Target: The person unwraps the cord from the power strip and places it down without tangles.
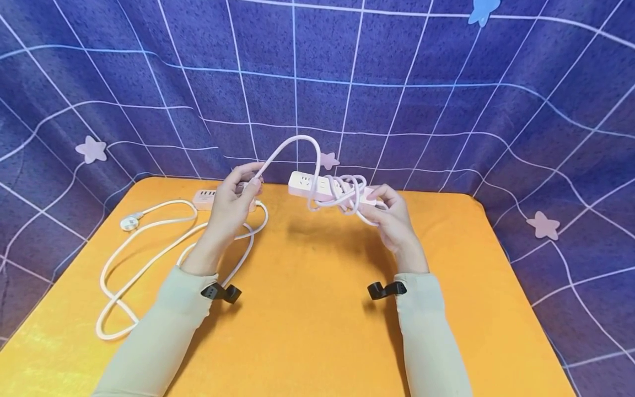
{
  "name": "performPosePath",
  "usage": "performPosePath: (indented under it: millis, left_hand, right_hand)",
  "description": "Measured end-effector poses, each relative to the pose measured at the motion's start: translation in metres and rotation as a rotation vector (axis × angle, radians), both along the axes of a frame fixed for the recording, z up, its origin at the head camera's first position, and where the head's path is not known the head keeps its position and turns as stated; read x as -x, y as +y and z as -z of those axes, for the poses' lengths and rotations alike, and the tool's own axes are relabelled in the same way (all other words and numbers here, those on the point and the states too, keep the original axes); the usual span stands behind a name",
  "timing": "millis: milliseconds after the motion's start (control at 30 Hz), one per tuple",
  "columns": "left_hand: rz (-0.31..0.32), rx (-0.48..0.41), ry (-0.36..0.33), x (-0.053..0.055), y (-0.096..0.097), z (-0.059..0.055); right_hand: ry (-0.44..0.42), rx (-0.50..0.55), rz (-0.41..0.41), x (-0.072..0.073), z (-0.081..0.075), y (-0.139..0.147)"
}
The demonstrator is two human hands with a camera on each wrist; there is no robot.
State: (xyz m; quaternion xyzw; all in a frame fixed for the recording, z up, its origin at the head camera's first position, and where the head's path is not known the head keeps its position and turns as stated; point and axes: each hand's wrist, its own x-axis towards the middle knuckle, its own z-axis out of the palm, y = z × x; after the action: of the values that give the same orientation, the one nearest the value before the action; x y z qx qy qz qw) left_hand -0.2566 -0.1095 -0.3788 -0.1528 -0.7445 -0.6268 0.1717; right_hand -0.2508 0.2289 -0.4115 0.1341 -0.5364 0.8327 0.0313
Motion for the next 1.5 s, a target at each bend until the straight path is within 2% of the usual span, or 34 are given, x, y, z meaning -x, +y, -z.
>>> performPosePath:
  millis: [500, 700, 833, 967, 1233, 1500]
  left_hand:
    - [0.042, -0.022, 0.002, -0.008, -0.004, -0.013]
    - [0.102, -0.002, 0.021, -0.008, -0.01, -0.017]
    - [0.157, -0.002, 0.009, -0.01, -0.014, -0.022]
    - [0.184, 0.032, 0.006, -0.012, -0.018, -0.026]
    - [0.223, 0.139, -0.002, -0.016, -0.028, -0.032]
    - [0.28, 0.256, 0.055, -0.021, -0.033, -0.036]
  right_hand:
    - [-0.019, -0.028, 0.027, -0.005, 0.002, 0.004]
    - [-0.019, -0.017, 0.023, -0.006, 0.002, 0.007]
    - [-0.024, -0.014, 0.046, -0.007, 0.001, 0.01]
    - [-0.038, -0.032, 0.066, -0.008, 0.0, 0.011]
    - [-0.035, -0.035, 0.058, -0.007, 0.001, 0.01]
    - [-0.033, -0.036, 0.077, -0.005, 0.003, 0.008]
